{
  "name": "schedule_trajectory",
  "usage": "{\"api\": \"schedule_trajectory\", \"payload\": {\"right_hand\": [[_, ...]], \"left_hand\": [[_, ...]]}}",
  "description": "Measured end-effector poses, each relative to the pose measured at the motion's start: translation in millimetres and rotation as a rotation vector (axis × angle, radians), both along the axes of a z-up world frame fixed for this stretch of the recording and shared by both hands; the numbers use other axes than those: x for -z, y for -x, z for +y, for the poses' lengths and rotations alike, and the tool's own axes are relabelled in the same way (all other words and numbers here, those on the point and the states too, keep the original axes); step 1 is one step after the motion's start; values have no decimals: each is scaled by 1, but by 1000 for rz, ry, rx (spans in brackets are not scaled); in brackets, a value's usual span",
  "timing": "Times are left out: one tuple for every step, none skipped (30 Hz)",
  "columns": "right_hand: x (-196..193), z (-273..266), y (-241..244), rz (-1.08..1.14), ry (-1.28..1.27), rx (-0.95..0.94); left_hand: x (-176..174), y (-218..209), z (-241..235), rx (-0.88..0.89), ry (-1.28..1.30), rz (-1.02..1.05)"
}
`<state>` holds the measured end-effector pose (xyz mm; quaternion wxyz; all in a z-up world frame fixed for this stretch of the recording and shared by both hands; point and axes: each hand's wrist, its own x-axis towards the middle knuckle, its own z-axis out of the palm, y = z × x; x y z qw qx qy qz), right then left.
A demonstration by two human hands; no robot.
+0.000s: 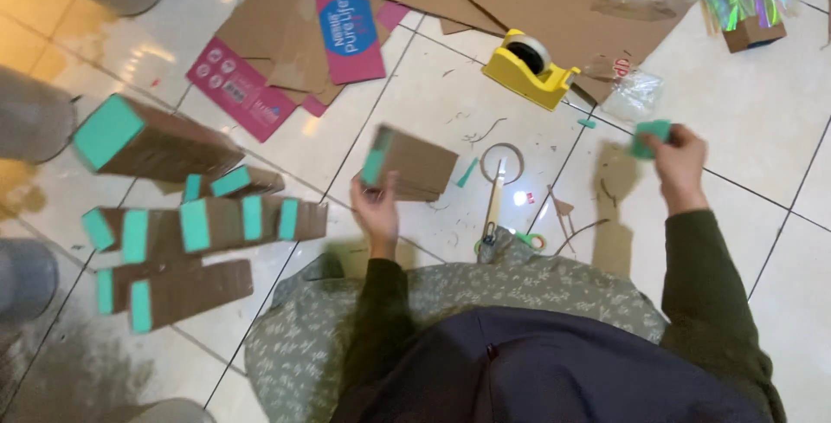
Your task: The person assembles small cardboard boxes by folding flaps and securing them with tape. They handle a stack of finished boxes, pick up a flat cardboard piece, fold it into a box shape, and use a utility knife to trim excess material before taping the edges.
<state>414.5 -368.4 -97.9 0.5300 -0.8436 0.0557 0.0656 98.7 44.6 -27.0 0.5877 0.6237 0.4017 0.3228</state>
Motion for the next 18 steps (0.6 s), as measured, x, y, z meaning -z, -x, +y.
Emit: {"api": "schedule_trajectory", "payload": {"right_hand": [[-40,21,34,-37,1,52],[-91,64,74,89,-194,-93],[-134,91,102,205,-388,-245],[-163,106,122,199,-387,-246],[-192,120,142,182,-436,-349],[-219,134,164,168,-484,-449],[-227,143,179,165,-481,-446],[-234,153,193,174,-529,-478],[-241,164,208,184,-576,-510],[-247,168,223,182,-580,-517],[-253,173,238,179,-552,-516],[-259,178,254,181,-523,-514],[-257,180,260,183,-525,-520],[-256,178,266,191,-487,-515],[-254,177,271,198,-449,-509],[-252,176,274,198,-446,-510],[-250,176,277,215,-441,-498],[-247,175,281,235,-437,-484]], "left_hand": [[-14,2,-5,-9,-5,-6],[-28,3,-11,145,-121,-90],[-40,4,-17,299,-238,-172],[-64,11,-18,298,-239,-178],[-86,18,-19,421,-403,-167],[-108,25,-21,546,-566,-152],[-112,37,-23,548,-564,-156],[-116,48,-25,578,-629,-154],[-121,59,-26,607,-694,-151],[-108,68,-28,601,-700,-150],[-95,77,-29,604,-716,-163],[-81,86,-31,607,-729,-172],[-82,93,-30,602,-732,-168],[-81,98,-33,594,-758,-181],[-81,102,-36,585,-784,-193],[-79,106,-38,583,-782,-195],[-78,109,-40,566,-773,-188],[-76,113,-43,551,-763,-180]]}}
